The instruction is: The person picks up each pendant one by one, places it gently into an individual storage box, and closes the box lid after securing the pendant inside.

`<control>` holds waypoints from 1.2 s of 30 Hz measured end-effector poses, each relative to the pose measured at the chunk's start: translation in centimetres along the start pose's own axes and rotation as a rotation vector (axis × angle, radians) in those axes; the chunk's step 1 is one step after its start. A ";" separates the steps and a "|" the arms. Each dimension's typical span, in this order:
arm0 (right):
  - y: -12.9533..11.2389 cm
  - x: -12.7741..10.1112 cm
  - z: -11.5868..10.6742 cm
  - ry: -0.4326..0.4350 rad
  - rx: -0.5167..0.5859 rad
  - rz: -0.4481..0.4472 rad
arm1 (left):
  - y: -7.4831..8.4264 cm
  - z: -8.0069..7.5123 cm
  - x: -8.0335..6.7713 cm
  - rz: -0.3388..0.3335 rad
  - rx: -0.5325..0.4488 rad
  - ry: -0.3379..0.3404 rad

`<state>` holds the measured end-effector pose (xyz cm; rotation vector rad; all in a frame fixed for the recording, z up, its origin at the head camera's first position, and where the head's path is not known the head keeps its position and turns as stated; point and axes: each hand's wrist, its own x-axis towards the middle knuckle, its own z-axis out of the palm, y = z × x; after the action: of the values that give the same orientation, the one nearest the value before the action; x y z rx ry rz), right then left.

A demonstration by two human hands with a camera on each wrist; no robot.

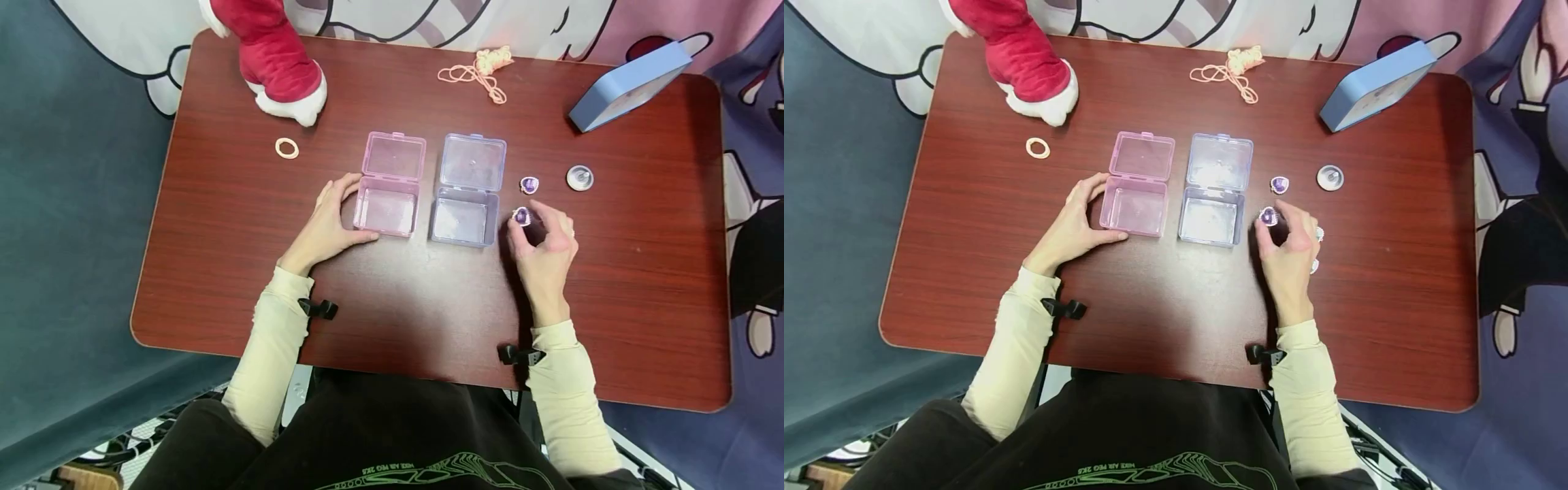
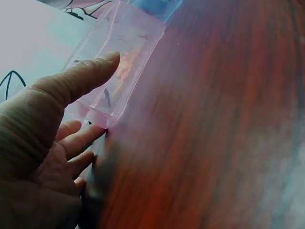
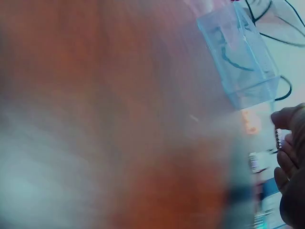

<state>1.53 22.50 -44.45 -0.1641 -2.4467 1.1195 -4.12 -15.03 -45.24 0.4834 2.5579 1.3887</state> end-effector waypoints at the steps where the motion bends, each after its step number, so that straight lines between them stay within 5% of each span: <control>1: -0.6 0.3 0.0 0.027 0.011 -0.005 | 0.1 0.0 0.0 -0.003 0.002 -0.001; 7: -4.8 1.5 1.3 0.055 0.074 -0.110 | -0.2 0.0 0.0 -0.003 0.018 -0.001; 16: -9.2 1.7 6.2 -0.156 0.176 -0.271 | -0.3 -0.1 0.0 -0.006 0.012 -0.013; 25: -11.9 1.4 10.5 -0.397 0.072 -0.383 | -0.4 -0.4 -0.3 0.001 0.029 -0.012; 36: -13.9 1.4 13.7 -0.558 -0.092 -0.356 | -0.4 -0.6 -0.3 -0.003 0.000 -0.008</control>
<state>-4.67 4.23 -41.53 0.6130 -2.8455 0.9844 -4.08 -15.83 -45.26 0.4834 2.5511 1.3831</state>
